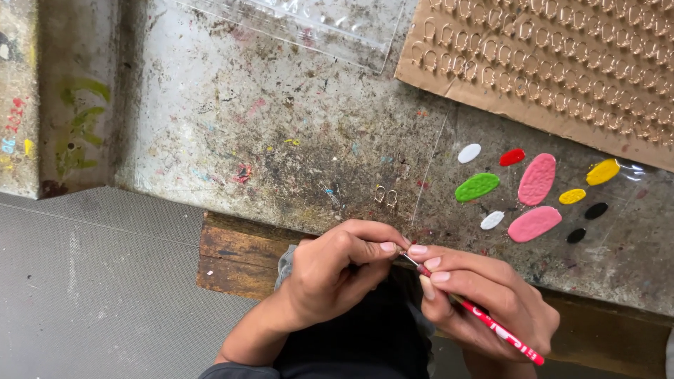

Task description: The person paints small metal rings using a fine brush and multiple paint colors. They repeatedly pick up a ring, apply paint, and place it on a cardboard tray. The person also wipes the brush on a tissue between applications.

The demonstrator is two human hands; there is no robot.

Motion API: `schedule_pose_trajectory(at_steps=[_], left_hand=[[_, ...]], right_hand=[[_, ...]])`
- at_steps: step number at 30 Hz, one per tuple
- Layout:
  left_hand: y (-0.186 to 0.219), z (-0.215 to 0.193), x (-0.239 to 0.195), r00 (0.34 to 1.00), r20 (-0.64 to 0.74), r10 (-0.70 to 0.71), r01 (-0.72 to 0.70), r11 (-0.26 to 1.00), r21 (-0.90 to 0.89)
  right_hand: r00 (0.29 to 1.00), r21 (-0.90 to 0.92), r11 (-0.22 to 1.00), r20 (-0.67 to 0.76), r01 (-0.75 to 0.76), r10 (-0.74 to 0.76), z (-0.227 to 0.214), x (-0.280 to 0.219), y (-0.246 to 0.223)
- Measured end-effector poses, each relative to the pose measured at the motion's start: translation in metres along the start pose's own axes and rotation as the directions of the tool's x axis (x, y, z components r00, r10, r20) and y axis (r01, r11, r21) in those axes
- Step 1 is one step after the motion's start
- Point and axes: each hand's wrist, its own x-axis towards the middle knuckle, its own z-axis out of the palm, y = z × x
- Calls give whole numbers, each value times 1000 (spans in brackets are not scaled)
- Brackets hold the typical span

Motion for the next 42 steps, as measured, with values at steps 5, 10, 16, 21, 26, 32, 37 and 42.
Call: schedule_pose_trajectory(at_steps=[5,10,16,21,26,32,37,42], left_hand=[[-1,0,0,1000,2,6,-6,1000,-6],[0,-1,0,1000,9,6,-6,1000,-9],[-1,-1,0,1000,14,3,-2,999,-32],[-1,-2,1,1000,18,9,-9,1000,-18],[-1,-2,1,1000,19,15,-15,1000,-18],[-1,-2,1,1000,20,7,-7,1000,-12],[-1,-2,1,1000,11,17,-17,1000,-17],[0,-2,2,1000,12,14,-14,1000,-19]], right_hand=[[1000,2,1000,15,19,-19,0,0,2],[1000,11,1000,-11,17,-17,1,-1,2],[999,13,999,-7,35,-35,1,-2,4],[1000,-13,1000,-7,12,-12,1,-2,0],[1000,-20,1000,-10,1,-2,1,-2,0],[1000,5,1000,-8,11,-11,1,-2,1],[1000,-9,1000,-6,17,-17,1,-2,1],[999,2,999,-32,-35,35,4,-4,-3]])
